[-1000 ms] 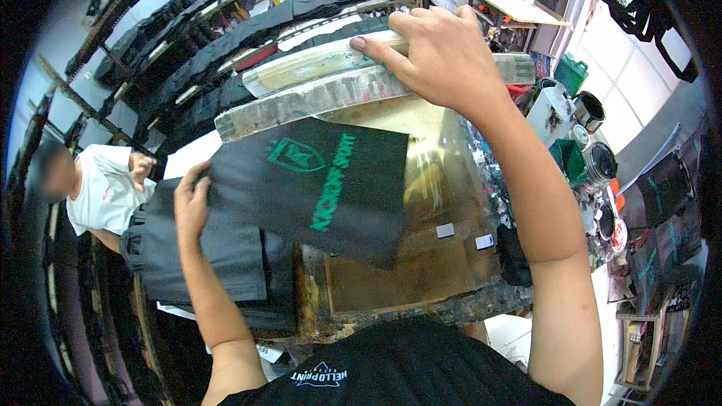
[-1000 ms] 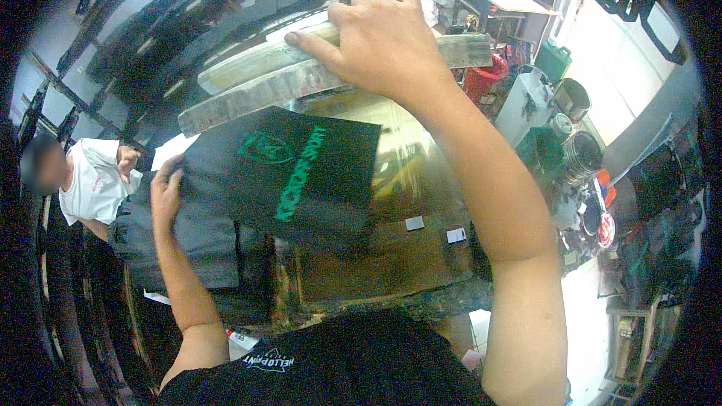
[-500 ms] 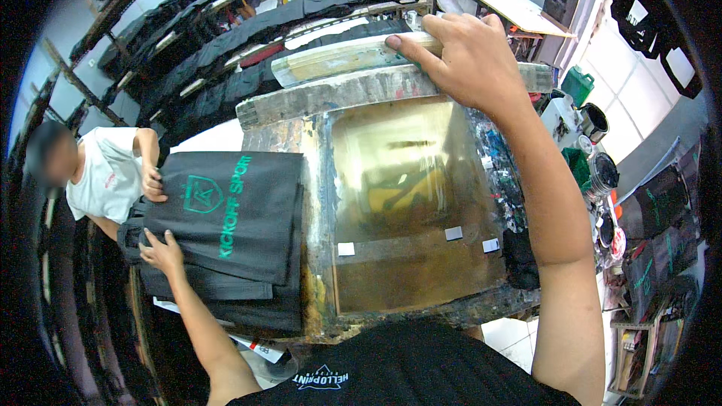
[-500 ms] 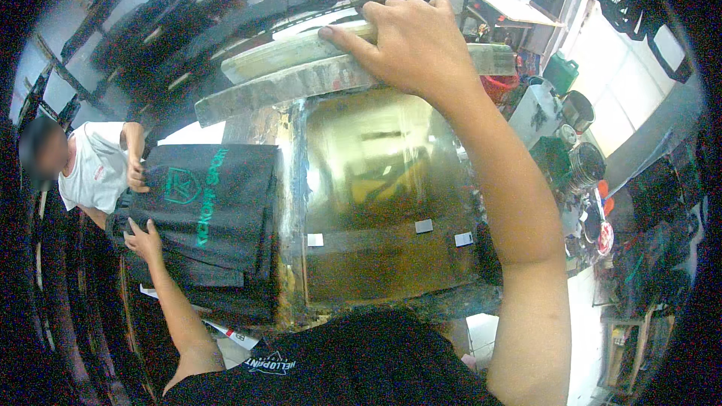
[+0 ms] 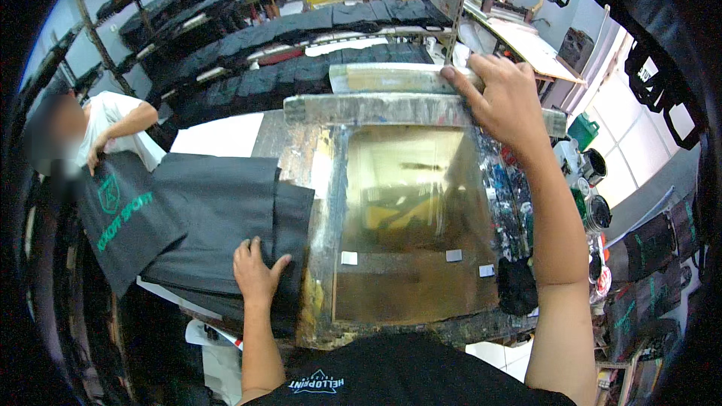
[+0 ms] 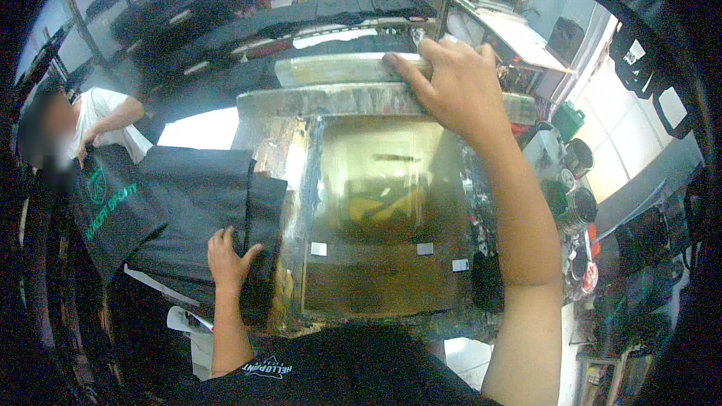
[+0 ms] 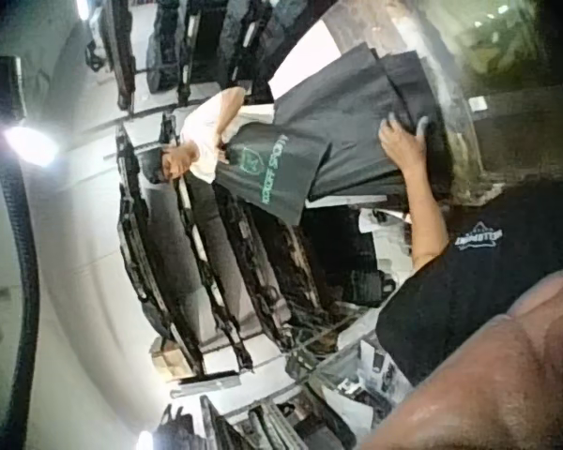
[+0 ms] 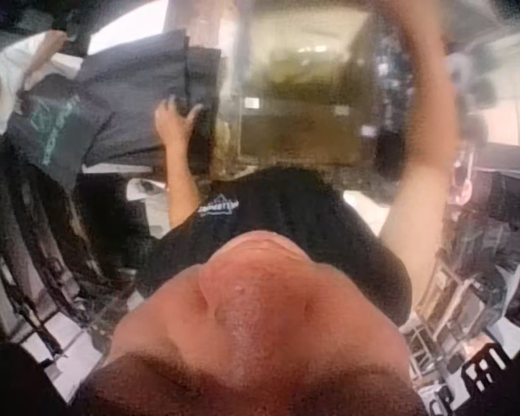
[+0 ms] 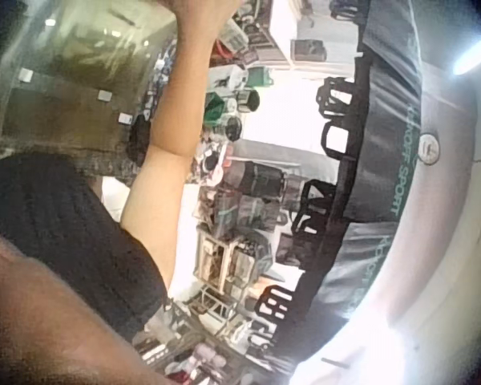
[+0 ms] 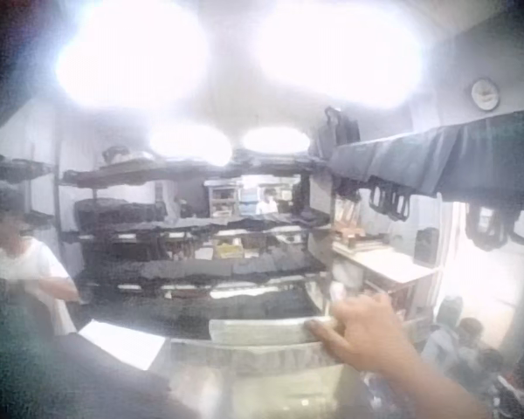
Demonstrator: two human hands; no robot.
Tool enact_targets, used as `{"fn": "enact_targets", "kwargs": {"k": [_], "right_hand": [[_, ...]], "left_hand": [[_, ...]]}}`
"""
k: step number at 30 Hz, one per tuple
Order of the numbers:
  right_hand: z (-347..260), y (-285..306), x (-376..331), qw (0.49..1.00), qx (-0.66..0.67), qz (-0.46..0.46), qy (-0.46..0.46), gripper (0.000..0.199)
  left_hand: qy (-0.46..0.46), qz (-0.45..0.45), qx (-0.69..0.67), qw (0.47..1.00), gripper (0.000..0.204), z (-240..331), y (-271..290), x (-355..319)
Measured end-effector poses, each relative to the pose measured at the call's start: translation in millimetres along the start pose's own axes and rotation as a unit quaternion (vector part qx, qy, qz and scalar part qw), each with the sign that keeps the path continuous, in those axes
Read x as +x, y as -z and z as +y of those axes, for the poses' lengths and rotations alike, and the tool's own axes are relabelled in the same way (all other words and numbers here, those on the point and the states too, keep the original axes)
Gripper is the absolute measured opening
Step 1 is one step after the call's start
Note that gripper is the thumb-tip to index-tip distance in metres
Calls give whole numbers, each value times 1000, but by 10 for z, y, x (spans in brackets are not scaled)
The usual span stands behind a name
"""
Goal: The person screen prints logos onto black bags by applying green ink through a mesh screen using a squeegee, then places the bags on a stack for another person to collect.
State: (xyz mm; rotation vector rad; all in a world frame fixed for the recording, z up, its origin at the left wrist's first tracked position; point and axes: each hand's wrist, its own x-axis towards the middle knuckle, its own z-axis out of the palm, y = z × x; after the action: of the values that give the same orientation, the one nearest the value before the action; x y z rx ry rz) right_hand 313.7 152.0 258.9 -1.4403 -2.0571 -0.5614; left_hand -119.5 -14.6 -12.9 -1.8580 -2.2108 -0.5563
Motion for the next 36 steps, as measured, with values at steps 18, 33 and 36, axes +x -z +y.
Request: {"fn": "enact_targets", "kwargs": {"k": [18, 33, 36], "right_hand": [[33, -38, 0, 998, 27, 50, 24, 69], [131, -179, 59, 995, 15, 88, 37, 72], [152, -141, 46, 998, -3, 57, 38, 68]], "left_hand": [[-37, -76, -144, 986, 28, -56, 775, 775], [-203, -269, -381, 861, 54, 3021, -1279, 714], [-317, -231, -385, 835, 58, 2946, -1109, 311]]}}
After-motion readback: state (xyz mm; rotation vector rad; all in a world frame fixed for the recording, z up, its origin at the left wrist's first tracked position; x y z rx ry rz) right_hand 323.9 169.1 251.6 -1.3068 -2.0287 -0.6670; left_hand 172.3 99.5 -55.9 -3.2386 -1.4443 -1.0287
